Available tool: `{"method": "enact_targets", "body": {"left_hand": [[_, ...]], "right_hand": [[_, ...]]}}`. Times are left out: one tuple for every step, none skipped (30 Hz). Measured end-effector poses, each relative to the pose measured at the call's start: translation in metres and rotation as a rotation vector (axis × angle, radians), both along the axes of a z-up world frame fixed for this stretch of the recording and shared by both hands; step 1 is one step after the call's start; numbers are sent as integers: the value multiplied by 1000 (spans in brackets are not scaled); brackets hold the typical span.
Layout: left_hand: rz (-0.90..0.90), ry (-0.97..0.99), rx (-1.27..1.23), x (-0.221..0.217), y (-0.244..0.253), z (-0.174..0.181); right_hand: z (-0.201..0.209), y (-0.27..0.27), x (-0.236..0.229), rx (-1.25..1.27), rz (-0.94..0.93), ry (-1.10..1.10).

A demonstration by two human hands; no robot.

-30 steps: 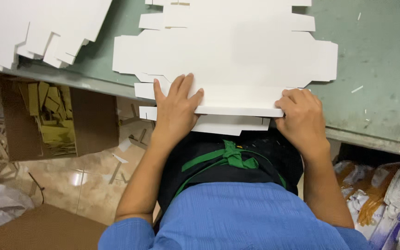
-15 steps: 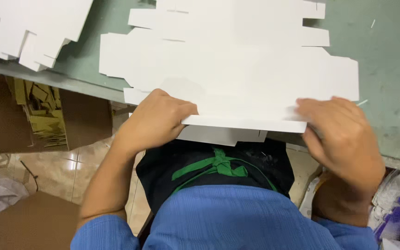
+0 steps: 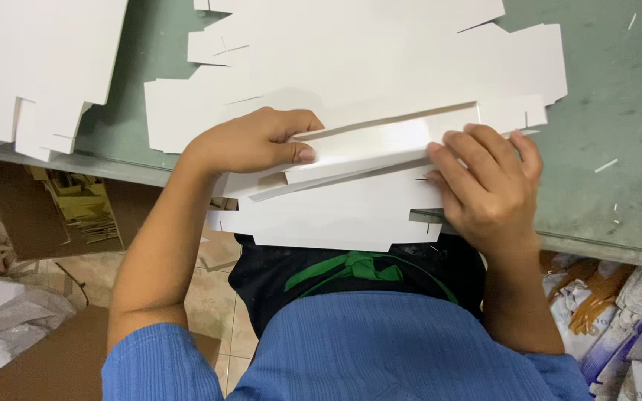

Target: The person folds white paperboard blanks into box shapes on a glass table. They repeatedly crease pre-scored lines and tuck flaps to form the box structure, handling one unit at a time.

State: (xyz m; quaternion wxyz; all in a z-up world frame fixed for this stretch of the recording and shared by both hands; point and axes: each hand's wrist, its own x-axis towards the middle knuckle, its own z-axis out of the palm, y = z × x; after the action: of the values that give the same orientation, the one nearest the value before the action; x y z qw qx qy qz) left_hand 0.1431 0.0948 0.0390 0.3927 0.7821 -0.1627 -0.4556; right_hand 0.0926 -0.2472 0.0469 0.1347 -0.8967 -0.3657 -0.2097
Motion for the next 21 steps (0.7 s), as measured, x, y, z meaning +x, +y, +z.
{"method": "enact_targets", "body": {"left_hand": [[49,-26,79,-3,-4,7],[100,-52,159,-5,-8,14],[100,-48,159,-12,-11,17],[135,-344,195,-20,-13,20],[165,-642,224,-29,-15,24],[169,-638,224,-40,-21,23],[181,-944,220,-52,-26,23],[189,-1254,213,-64,-30,24],[194,-1251,218,-72,-39,23],[164,-1262,231,-81,-49,23],[135,-1272,243,-90,-60,23],[142,-1274,247,-91,-65,18],[154,-1358,327,-93,-72,13],[165,-1440,407,-96,-78,8],[170,-1440,408,-101,-78,-2],[203,-1370,309,-105,-77,-12],[234,-1298,212,-109,-76,-21],[232,-1296,209,-107,-75,-16],[229,-1188,191,-105,-74,-11],[224,-1085,173,-100,-73,-6],[219,-1089,170,-102,-73,-13]], "right_hand": [[-2,3,4,-6,-14,8],[-4,5,8,-12,-26,15],[-6,6,11,-13,-26,19],[-8,6,14,5,2,65],[-9,7,17,22,29,111],[-12,5,17,21,33,115],[-15,3,17,15,34,172],[-17,2,17,9,38,229],[-16,3,17,9,45,231],[-16,4,17,17,49,202],[-15,4,16,25,53,173],[-10,8,14,23,60,170],[-5,10,11,50,71,204],[0,12,7,76,79,239],[-11,10,1,73,82,238],[-22,6,-6,107,46,262],[-32,3,-12,140,10,286],[-33,6,-13,140,6,288],[-33,8,-14,143,21,296],[-33,11,-13,148,33,298],[-28,6,-12,149,28,295]]}}
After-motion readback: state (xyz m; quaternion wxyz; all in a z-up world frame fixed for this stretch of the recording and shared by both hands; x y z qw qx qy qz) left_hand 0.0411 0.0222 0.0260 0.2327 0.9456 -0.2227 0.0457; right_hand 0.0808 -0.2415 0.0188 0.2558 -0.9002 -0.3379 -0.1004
